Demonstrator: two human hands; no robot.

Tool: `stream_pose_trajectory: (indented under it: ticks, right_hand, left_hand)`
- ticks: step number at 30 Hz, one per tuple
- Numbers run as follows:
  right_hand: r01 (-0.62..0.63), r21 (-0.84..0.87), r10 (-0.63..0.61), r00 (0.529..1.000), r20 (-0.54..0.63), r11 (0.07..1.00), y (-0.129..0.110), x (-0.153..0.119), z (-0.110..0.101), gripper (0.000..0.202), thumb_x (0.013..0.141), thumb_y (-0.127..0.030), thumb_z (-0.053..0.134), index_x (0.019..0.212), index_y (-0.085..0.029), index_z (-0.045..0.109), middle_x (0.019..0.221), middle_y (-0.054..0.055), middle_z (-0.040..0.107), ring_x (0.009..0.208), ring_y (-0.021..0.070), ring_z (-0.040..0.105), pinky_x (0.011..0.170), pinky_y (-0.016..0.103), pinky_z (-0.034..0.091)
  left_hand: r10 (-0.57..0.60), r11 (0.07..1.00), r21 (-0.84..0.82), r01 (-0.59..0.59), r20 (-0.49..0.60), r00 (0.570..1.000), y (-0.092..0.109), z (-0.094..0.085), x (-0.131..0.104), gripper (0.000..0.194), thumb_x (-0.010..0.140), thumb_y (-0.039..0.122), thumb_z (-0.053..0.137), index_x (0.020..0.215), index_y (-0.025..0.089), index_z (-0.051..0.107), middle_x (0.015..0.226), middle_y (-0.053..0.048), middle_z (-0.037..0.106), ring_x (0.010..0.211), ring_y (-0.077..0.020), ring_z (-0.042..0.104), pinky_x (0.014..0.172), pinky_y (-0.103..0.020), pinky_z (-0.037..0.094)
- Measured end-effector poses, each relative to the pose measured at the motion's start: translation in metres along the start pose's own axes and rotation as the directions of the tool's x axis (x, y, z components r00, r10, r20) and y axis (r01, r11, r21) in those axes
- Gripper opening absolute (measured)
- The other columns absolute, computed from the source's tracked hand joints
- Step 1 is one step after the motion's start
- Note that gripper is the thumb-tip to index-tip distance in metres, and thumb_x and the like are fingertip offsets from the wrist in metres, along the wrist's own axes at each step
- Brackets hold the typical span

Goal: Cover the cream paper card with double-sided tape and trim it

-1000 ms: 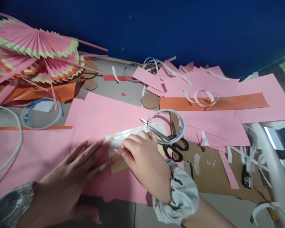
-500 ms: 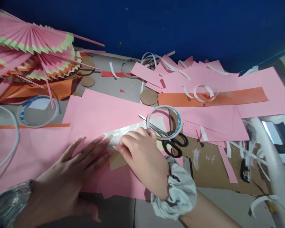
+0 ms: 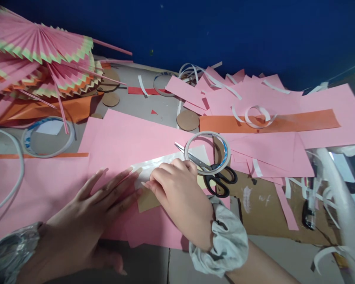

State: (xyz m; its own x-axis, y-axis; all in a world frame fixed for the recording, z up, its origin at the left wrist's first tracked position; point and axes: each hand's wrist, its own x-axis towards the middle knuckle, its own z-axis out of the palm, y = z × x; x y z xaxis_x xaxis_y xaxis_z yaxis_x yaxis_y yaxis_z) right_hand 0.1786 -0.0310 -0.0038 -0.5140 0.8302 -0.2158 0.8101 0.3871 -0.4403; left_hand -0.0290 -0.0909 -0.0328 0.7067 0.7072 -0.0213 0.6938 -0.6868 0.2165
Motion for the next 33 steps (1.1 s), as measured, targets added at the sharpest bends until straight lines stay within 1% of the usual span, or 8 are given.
stream_pose_trajectory:
  ticks: [4,7,12,16,18,26,31,33]
  right_hand:
    - [-0.014,-0.009,0.014,1.000,0.007,1.000,0.000,0.002,0.000,0.021,0.090,-0.024,0.052,0.070,-0.020,0.055,0.073,-0.002,0.059,0.079,0.0186,0.047,0.077,0.035,0.026]
    - [-0.008,-0.015,0.008,1.000,0.007,1.000,0.001,0.002,0.000,0.021,0.091,-0.025,0.051,0.071,-0.020,0.055,0.072,-0.002,0.059,0.079,0.0187,0.047,0.076,0.035,0.026]
    - [0.004,-0.034,-0.004,1.000,-0.004,0.999,0.001,0.001,0.002,0.022,0.091,-0.026,0.049,0.071,-0.020,0.055,0.072,-0.003,0.058,0.078,0.0185,0.046,0.076,0.035,0.025]
    - [-0.001,-0.060,-0.001,0.999,-0.038,0.998,0.000,-0.001,0.005,0.021,0.091,-0.025,0.048,0.071,-0.020,0.052,0.071,-0.002,0.057,0.077,0.0185,0.045,0.076,0.035,0.025]
    - [-0.002,-0.078,-0.002,0.999,-0.055,0.997,-0.001,-0.001,0.006,0.021,0.090,-0.025,0.047,0.070,-0.020,0.051,0.070,-0.002,0.056,0.077,0.0185,0.044,0.076,0.035,0.026]
    - [0.013,-0.115,-0.023,0.996,-0.089,0.993,-0.002,-0.002,0.009,0.018,0.087,-0.023,0.046,0.070,-0.020,0.049,0.070,-0.002,0.054,0.077,0.0184,0.044,0.077,0.036,0.026]
    - [0.015,-0.105,-0.025,0.996,-0.091,0.994,-0.002,-0.003,0.011,0.012,0.083,-0.022,0.048,0.072,-0.019,0.049,0.073,-0.001,0.054,0.078,0.0187,0.044,0.078,0.037,0.027]
    - [0.022,-0.097,-0.031,0.995,-0.090,0.995,-0.002,-0.003,0.012,0.011,0.084,-0.021,0.047,0.073,-0.019,0.050,0.074,-0.001,0.055,0.078,0.0188,0.044,0.079,0.037,0.027]
  left_hand:
    - [0.026,1.000,-0.013,-0.026,-0.015,1.000,-0.003,-0.001,0.000,0.107,0.071,0.081,0.030,0.146,0.007,0.013,0.150,-0.016,0.026,0.141,-0.0294,0.012,0.112,-0.048,-0.008]
    - [0.024,1.000,-0.003,-0.024,-0.017,1.000,-0.001,-0.002,0.000,0.107,0.073,0.081,0.027,0.146,0.003,0.011,0.150,-0.017,0.022,0.141,-0.0286,0.011,0.112,-0.049,-0.007]
    - [-0.008,1.000,0.011,0.008,-0.015,1.000,0.002,-0.001,0.000,0.102,0.075,0.079,0.025,0.144,0.005,0.023,0.150,-0.016,0.024,0.141,-0.0281,0.011,0.113,-0.052,-0.003]
    - [0.049,0.999,0.020,-0.048,-0.016,0.999,0.000,-0.002,-0.002,0.098,0.076,0.078,0.030,0.139,0.003,0.035,0.148,-0.019,0.028,0.141,-0.0293,0.010,0.113,-0.051,-0.007]
    - [0.058,0.998,0.012,-0.058,-0.021,0.998,0.000,-0.002,-0.003,0.096,0.076,0.076,0.032,0.136,0.002,0.039,0.147,-0.021,0.029,0.141,-0.0298,0.008,0.113,-0.051,-0.007]
    - [0.066,0.998,0.005,-0.065,-0.046,0.997,0.000,-0.001,-0.002,0.089,0.080,0.073,0.032,0.135,0.003,0.039,0.148,-0.021,0.029,0.141,-0.0297,0.012,0.113,-0.051,-0.003]
    - [0.011,1.000,0.014,-0.011,-0.046,0.999,0.002,-0.001,-0.002,0.089,0.077,0.075,0.036,0.133,0.006,0.043,0.148,-0.019,0.029,0.141,-0.0285,0.009,0.113,-0.052,-0.001]
    - [0.026,1.000,0.017,-0.025,-0.041,0.999,0.003,-0.001,-0.002,0.089,0.077,0.075,0.036,0.133,0.006,0.044,0.148,-0.019,0.029,0.141,-0.0286,0.009,0.113,-0.051,-0.001]
